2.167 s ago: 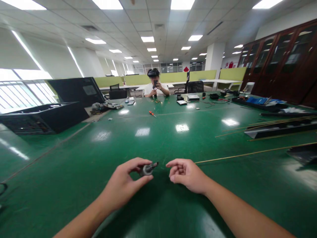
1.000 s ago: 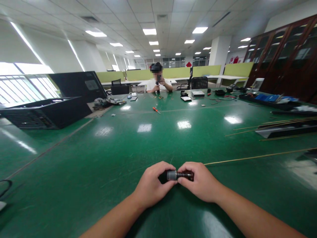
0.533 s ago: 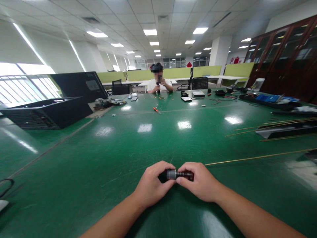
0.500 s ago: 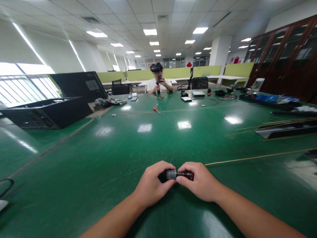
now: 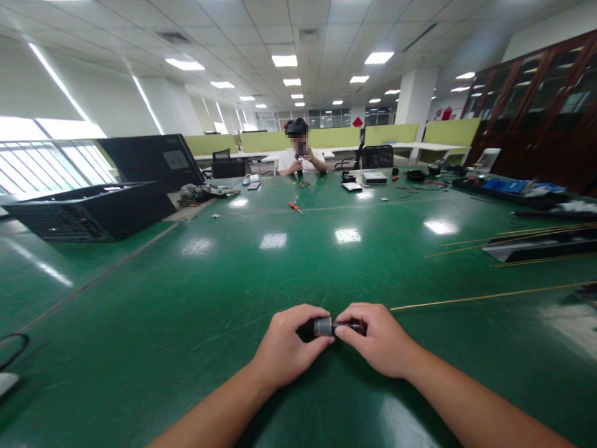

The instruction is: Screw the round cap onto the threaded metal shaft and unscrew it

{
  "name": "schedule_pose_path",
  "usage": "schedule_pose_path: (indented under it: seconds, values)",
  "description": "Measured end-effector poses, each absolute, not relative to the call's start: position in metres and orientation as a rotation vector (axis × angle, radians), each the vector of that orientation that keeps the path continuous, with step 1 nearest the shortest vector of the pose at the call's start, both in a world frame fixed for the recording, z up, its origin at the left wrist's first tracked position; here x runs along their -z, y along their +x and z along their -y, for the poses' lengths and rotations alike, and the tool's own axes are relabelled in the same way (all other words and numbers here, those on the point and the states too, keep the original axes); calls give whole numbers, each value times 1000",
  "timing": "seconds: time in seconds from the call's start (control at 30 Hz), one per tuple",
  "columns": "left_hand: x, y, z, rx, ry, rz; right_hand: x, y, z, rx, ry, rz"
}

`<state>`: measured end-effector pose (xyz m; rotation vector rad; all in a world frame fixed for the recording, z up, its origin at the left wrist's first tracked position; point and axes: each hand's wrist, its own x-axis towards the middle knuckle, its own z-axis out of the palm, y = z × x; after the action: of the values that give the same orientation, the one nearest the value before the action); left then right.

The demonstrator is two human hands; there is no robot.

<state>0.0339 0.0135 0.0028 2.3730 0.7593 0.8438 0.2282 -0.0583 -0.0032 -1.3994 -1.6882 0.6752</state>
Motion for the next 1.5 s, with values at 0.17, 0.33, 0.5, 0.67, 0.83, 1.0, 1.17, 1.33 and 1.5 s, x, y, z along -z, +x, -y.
schedule_pose_path:
  seconds: [0.17,0.33,0.5,0.67,0.83,1.0,1.17,1.33,1.5]
  values:
    - [-5,34,-14,-864,2378,-758,3,229,59,-662,-1417,1688]
    - [-6,33,-14,-874,2379,-782,3,230,58,-646,-1429,1679]
    - [-5,33,-15,-876,2379,-785,3,229,57,-636,-1429,1678]
    - [-3,32,-17,-886,2386,-784,5,229,57,-586,-1432,1691]
    - [-4,32,-17,-908,2394,-792,5,230,57,-572,-1430,1686]
    - [-3,32,-17,-901,2390,-791,5,230,58,-566,-1436,1680]
    - [-3,31,-17,-910,2387,-799,5,230,58,-552,-1435,1675]
    - [-3,31,-18,-915,2384,-796,5,230,57,-557,-1432,1673]
    - [-3,31,-19,-930,2386,-795,5,230,57,-545,-1435,1671]
